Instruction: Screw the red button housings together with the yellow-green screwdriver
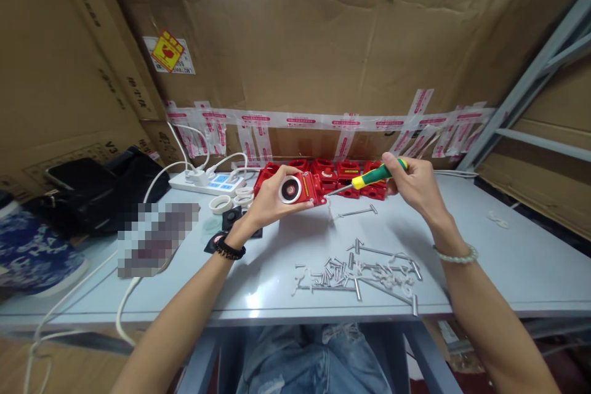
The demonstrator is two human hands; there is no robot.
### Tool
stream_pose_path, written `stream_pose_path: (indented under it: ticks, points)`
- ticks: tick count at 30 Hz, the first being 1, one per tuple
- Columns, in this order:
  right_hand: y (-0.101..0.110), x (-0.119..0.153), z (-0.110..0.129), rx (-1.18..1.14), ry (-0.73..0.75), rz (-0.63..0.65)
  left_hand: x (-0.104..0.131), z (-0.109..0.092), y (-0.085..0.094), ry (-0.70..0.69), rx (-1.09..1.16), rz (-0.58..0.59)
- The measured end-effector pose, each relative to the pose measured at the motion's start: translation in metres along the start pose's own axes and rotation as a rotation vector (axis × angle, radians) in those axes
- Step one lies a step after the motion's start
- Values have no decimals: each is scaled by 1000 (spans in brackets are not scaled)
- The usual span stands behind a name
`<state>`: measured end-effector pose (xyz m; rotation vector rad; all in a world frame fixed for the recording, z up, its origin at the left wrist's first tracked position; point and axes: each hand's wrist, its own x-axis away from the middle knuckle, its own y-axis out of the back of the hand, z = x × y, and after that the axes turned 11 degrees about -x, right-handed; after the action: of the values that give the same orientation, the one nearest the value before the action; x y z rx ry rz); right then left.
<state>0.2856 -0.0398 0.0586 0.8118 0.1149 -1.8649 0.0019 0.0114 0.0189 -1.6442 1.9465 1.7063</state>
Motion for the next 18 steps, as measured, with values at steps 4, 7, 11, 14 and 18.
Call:
stream_pose_path:
  ticks: [4,7,11,14,18]
  points:
    - [-1,-2,-2,-153,-65,36,-1,1,0,-79,-64,-78]
    - [-2,-3,4,-411,-148,141,-1,2,0,-118,-111,-143]
    - [-3,-2,8,-445,-132,119,-1,5,1,-141,-156,-196]
    - [-5,0,5,-230,-23,12,-1,6,2,-164,-181,-210]
    - [-9,2,3,-100,-2,-38,-1,6,3,-157,-191,-203]
